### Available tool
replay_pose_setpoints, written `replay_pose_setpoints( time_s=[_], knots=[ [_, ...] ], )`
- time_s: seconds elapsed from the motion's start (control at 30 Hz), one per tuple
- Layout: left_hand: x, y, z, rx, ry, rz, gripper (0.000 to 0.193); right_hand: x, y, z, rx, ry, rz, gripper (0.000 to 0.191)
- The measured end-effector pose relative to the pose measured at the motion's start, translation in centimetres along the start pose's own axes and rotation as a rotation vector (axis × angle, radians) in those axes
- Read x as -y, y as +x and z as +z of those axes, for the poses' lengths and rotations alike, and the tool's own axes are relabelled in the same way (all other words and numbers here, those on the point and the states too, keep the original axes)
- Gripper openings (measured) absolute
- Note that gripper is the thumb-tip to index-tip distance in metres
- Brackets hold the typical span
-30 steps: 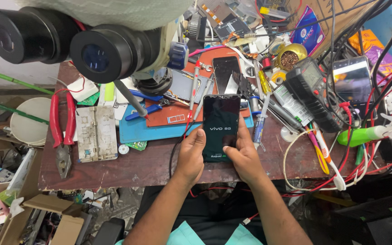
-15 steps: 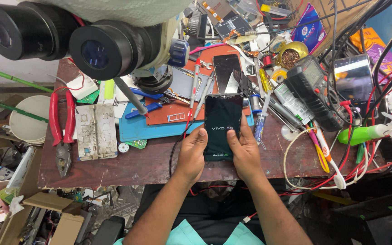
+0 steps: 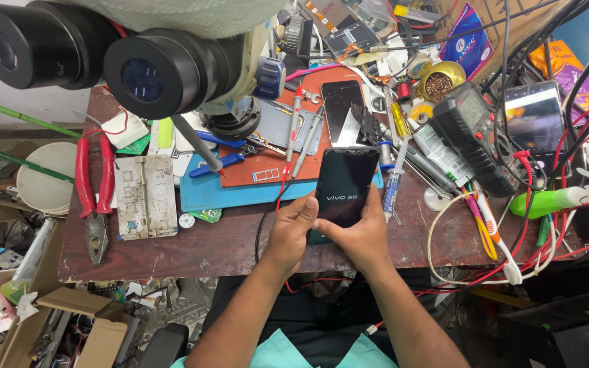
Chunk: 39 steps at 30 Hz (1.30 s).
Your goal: The person disassembles a Vivo smartphone, removes the back cover, and manipulates internal components including the battery and motherboard. They use a screwdriver and tweezers to adjust parts, then reassemble the device and test it by powering it on.
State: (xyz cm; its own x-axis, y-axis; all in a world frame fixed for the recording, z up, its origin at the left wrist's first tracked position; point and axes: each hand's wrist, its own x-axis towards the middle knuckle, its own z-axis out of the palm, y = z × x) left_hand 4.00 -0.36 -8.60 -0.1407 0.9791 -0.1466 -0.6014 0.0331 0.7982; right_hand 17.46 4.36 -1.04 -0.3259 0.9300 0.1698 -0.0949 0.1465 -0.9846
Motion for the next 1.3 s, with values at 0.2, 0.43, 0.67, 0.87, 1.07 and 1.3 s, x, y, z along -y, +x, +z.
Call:
replay_pose_setpoints(
  time_s=[0.2, 0.43, 0.67, 0.87, 1.07, 1.3],
  knots=[
    [-3.6, -0.9, 2.2, 0.162, -0.154, 0.038, 0.037, -0.7, -0.2, 0.2, -0.062, 0.202, 0.084, 0.061],
    [-3.6, -0.8, 2.9, 0.052, -0.131, 0.034, 0.038, -2.6, -0.2, -0.1, -0.127, 0.318, 0.117, 0.031],
    [-3.3, -0.6, 3.0, 0.009, -0.102, 0.067, 0.04, -1.8, -0.5, -0.3, -0.07, 0.224, 0.088, 0.031],
    [-3.7, -0.6, 3.3, 0.02, -0.083, 0.08, 0.042, 0.0, -0.2, 0.0, 0.03, 0.22, 0.119, 0.045],
    [-4.7, -0.8, 4.0, 0.031, -0.03, 0.066, 0.047, 0.2, -0.3, -0.1, 0.026, 0.271, 0.16, 0.049],
    [-7.8, -3.5, 4.7, -0.301, 0.864, 0.529, 0.027, 0.3, -0.4, -0.3, -0.033, 0.357, 0.122, 0.054]
  ],
)
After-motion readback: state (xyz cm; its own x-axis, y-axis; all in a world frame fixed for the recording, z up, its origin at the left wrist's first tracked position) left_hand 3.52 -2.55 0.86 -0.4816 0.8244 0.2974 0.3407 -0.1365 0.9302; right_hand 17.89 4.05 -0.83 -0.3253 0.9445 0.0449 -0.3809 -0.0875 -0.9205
